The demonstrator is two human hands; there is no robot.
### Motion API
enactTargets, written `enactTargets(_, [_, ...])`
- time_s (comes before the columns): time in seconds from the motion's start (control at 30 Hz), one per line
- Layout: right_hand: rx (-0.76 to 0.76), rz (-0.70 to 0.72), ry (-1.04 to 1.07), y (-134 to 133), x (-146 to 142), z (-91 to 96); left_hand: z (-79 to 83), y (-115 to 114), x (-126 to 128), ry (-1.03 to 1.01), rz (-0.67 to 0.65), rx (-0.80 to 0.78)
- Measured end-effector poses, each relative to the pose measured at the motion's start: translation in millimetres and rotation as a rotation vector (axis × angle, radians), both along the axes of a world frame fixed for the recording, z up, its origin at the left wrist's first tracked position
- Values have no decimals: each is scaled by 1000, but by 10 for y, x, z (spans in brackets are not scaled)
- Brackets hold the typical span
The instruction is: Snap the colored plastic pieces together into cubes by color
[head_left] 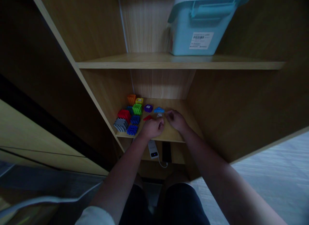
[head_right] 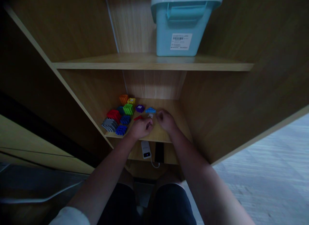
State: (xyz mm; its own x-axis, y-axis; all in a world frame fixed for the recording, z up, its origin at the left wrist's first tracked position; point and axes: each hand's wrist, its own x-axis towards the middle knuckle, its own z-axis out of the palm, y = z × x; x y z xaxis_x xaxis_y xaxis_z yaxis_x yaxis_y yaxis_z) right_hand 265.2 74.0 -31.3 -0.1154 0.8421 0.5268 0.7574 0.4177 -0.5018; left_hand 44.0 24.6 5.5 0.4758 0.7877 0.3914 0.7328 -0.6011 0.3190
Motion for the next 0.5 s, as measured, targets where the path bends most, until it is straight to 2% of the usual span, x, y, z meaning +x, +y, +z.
enactTargets(0.1, [-68,-95,-27,171,33,-2,18,-13,-2,14,8,-24])
enactTargets(0.27, [-120,-127,-154,332,-24,44,49,-42,4,55,18,-34])
enactTargets(0.5, [-122,-73,-200,535,-62,59,54,-27,9,48,9,-54])
